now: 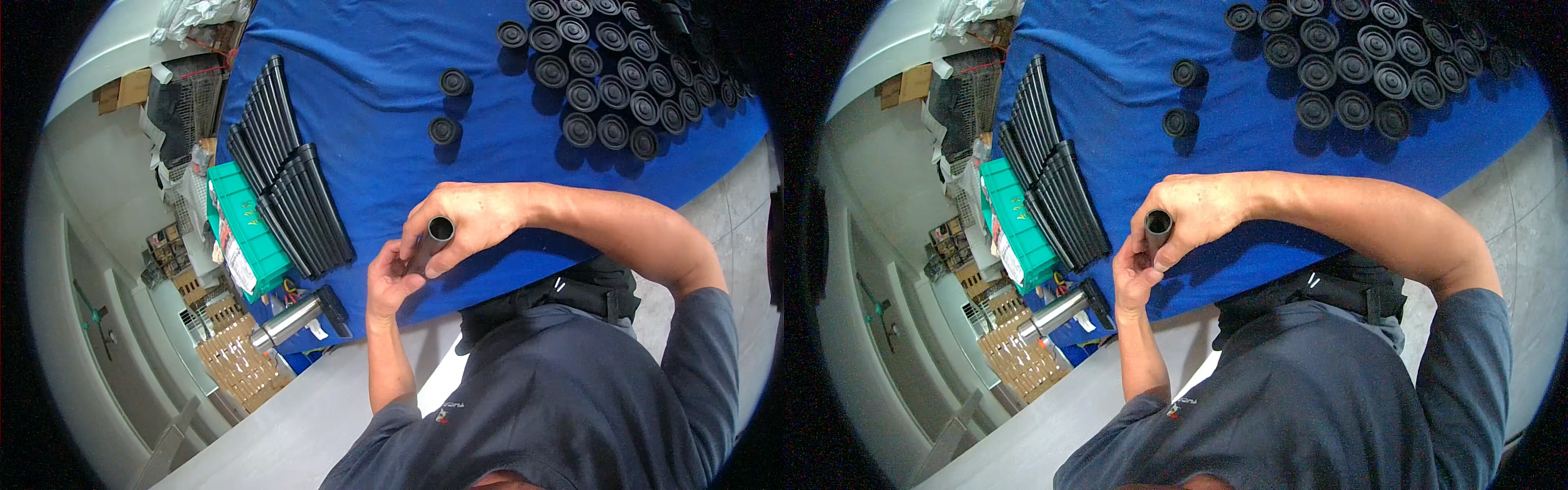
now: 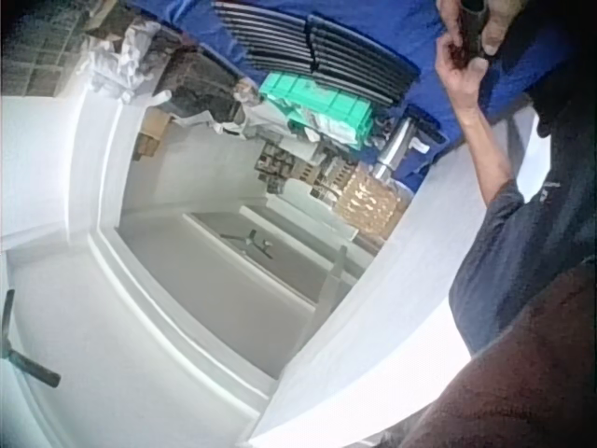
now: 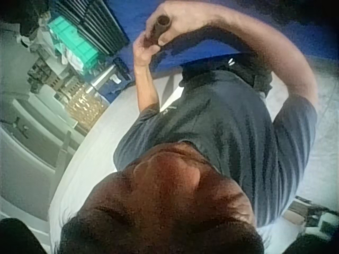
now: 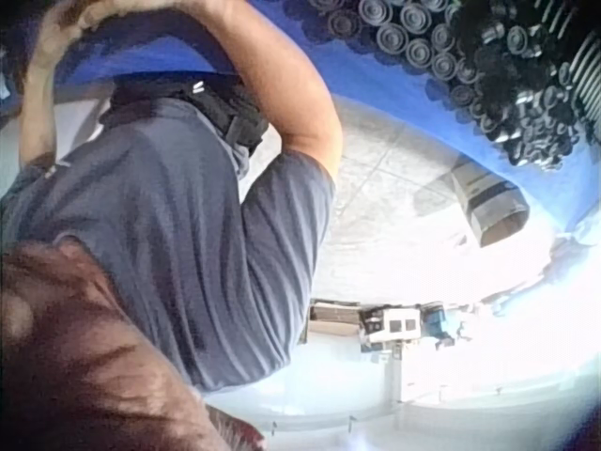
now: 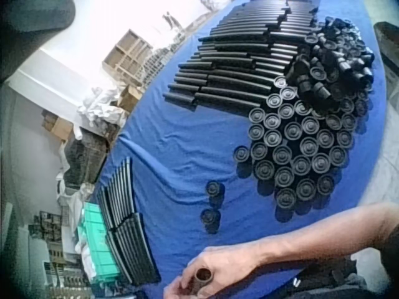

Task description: The person picks up a black tube and a rubber cap, fits the cap onto the end of the tube, and places the assembled piece onto a stack. They then pick up a metal thermos, remove its lid, and set both items down.

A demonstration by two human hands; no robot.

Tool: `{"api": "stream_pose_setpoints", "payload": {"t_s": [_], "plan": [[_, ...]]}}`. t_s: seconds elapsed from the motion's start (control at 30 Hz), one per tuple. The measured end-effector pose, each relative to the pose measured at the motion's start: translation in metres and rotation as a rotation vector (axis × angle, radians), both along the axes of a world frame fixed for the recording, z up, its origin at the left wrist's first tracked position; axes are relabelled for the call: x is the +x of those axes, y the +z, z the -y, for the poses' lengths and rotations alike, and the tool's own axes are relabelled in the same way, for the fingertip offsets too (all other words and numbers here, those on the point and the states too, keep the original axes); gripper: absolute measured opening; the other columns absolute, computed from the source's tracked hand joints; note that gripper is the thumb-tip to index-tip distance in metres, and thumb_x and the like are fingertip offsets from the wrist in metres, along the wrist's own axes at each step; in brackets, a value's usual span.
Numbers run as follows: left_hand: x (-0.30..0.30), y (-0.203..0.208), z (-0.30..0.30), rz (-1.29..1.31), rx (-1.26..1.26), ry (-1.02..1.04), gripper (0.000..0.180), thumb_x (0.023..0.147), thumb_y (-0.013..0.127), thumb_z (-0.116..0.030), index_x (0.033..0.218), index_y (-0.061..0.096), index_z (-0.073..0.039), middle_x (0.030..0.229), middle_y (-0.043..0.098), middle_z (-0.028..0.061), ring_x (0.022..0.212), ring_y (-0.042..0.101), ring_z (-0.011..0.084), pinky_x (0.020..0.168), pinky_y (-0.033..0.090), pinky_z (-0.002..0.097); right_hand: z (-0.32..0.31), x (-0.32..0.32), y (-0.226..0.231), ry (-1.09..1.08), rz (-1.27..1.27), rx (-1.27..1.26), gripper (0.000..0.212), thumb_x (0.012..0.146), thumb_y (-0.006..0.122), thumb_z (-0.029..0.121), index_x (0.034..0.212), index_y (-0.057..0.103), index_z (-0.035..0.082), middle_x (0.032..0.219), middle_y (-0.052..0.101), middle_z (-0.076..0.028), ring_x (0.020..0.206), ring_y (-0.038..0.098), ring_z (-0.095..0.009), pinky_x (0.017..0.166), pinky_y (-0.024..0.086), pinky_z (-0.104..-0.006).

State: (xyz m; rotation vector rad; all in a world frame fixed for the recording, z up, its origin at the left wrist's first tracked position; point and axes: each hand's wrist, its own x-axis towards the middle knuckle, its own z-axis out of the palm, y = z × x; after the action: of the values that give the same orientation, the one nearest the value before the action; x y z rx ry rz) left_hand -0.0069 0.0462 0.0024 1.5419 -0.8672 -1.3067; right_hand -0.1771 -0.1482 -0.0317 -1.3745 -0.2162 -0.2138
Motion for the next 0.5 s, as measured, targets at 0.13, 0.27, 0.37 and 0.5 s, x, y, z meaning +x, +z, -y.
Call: {"api": "stream_pose_setpoints", "payload": {"t_s": [0.13,0.27,0.37,0.5], "plan": [[-0.0008,-0.0013,0.0008,0.068,0.029,-0.021,0.048,0.079,0.083,-0.017,0.114,0.054,-0.001,0.108,0.061,0.0066,0.097,0.059,0.0153,0.087,0.047,0.0294,-0.0020,0.0007,-0.0018,0.007,0.034,0.023,0.039,0.076,0.077,0.014,0.111,0.068,0.000,0.107,0.070,-0.014,0.097,0.068,-0.026,0.086,0.053,-0.0358],[0.0058,-0.0037,-0.0057,0.029,0.041,-0.029,0.046,0.082,0.080,-0.026,0.112,0.060,0.002,0.112,0.062,0.0087,0.103,0.058,0.0175,0.090,0.045,0.0324,-0.0024,0.0008,-0.0011,0.027,0.016,0.007,0.038,0.076,0.076,0.013,0.111,0.068,0.000,0.105,0.070,-0.014,0.096,0.068,-0.026,0.085,0.053,-0.0363],[0.0066,-0.0043,-0.0056,0.066,0.041,-0.051,0.047,0.084,0.078,-0.031,0.110,0.063,0.004,0.114,0.062,0.0102,0.108,0.057,0.0196,0.094,0.043,0.0345,-0.0015,0.0005,0.0001,0.025,0.014,-0.012,0.038,0.076,0.077,0.013,0.111,0.068,0.001,0.103,0.070,-0.014,0.095,0.068,-0.026,0.084,0.053,-0.0368],[0.0038,-0.0037,-0.0006,0.044,0.017,-0.052,0.045,0.082,0.080,-0.027,0.110,0.062,0.003,0.114,0.062,0.0105,0.111,0.057,0.0205,0.095,0.043,0.0338,-0.0002,-0.0007,0.0009,0.019,0.001,-0.010,0.038,0.076,0.077,0.015,0.111,0.069,0.001,0.103,0.071,-0.013,0.095,0.068,-0.026,0.086,0.053,-0.0369]]}}
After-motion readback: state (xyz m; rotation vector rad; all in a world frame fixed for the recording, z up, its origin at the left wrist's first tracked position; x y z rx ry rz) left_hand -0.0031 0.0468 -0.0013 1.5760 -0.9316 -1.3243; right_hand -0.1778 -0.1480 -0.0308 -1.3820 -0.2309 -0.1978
